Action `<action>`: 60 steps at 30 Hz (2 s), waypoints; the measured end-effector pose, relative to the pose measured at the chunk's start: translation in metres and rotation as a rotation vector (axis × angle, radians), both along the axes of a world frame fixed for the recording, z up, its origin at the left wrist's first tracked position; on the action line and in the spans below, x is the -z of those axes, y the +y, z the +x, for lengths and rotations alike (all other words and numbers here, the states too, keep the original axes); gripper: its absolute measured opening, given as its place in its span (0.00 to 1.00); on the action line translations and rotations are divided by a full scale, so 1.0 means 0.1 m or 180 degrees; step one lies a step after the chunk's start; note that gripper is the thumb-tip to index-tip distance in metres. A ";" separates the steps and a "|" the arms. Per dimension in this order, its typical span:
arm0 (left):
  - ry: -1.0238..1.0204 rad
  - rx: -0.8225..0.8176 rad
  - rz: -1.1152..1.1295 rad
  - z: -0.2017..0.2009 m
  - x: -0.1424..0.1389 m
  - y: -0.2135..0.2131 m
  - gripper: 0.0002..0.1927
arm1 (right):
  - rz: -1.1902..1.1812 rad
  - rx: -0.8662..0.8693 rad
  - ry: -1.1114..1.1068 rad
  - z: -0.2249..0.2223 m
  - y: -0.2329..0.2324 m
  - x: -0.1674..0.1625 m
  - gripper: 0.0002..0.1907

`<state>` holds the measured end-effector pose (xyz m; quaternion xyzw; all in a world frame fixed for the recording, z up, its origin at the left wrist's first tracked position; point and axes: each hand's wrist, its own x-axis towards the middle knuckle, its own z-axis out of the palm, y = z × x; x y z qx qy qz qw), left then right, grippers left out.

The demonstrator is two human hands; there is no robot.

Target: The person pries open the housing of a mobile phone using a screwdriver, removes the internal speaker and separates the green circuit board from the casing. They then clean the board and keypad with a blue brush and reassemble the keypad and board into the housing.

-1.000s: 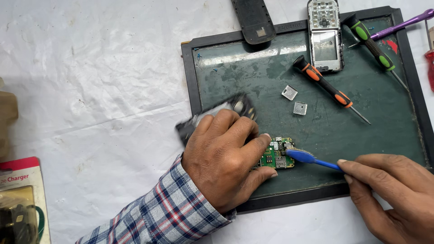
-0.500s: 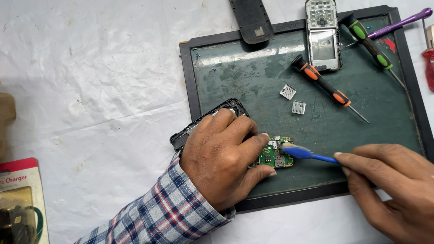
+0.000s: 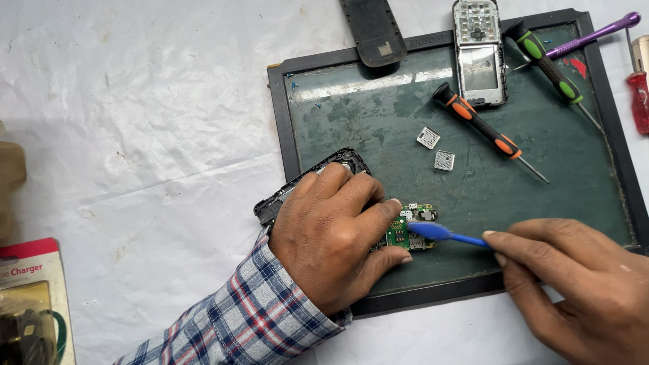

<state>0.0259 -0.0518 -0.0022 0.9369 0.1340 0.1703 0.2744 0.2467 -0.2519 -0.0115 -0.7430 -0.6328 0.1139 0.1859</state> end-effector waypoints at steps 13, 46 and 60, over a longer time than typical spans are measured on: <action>-0.0009 -0.0015 0.0040 0.01 0.00 0.00 0.25 | 0.0097 0.0100 -0.0022 -0.04 0.01 -0.03 0.14; -0.0792 0.0294 -0.2407 -0.06 -0.16 -0.11 0.29 | 0.0340 0.1234 0.2381 -0.36 -0.38 0.34 0.18; -0.0676 0.0163 -0.1696 -0.08 -0.12 -0.09 0.35 | 0.0296 0.1162 0.2448 -0.41 -0.38 0.40 0.18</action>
